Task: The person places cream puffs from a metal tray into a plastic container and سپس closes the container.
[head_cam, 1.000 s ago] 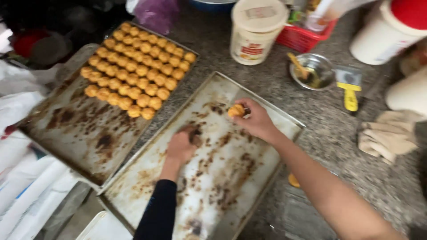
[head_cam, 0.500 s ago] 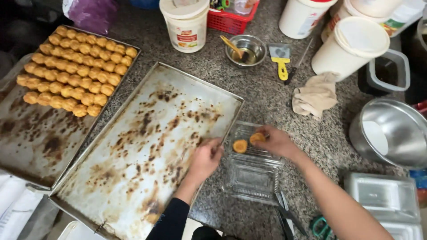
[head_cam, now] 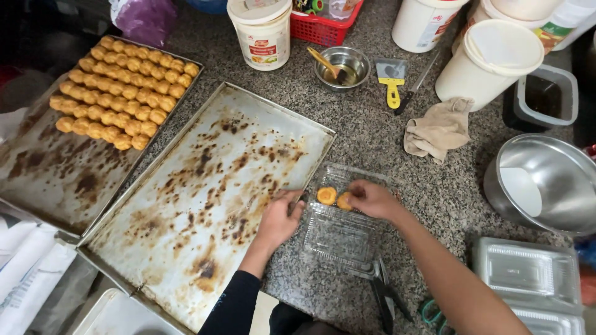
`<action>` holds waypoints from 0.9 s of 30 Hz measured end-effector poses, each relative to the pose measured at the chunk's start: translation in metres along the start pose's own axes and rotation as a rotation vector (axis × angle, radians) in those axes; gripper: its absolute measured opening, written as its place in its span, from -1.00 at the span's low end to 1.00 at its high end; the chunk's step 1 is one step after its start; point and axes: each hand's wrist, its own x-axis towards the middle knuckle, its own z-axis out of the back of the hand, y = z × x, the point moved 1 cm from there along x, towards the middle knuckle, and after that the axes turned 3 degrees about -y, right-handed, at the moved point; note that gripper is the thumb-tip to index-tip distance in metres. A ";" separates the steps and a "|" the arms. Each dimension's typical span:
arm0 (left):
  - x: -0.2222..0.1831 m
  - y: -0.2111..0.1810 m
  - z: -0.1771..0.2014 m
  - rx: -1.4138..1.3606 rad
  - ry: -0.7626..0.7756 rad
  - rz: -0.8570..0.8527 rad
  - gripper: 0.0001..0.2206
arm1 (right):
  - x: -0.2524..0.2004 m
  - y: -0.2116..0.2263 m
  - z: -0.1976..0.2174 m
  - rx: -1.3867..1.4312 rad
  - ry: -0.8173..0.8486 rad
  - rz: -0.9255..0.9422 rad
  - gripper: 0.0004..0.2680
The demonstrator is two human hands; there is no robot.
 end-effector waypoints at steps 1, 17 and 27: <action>-0.001 0.002 0.000 0.000 -0.007 0.002 -0.71 | 0.000 0.000 -0.001 -0.002 0.004 0.006 -0.56; -0.026 0.019 0.083 -0.043 -0.433 -0.225 -0.56 | 0.003 0.220 -0.082 0.936 0.347 0.050 -0.59; -0.059 0.263 0.281 -0.142 -0.858 0.201 -0.56 | -0.019 0.346 -0.134 0.793 0.396 0.042 -0.52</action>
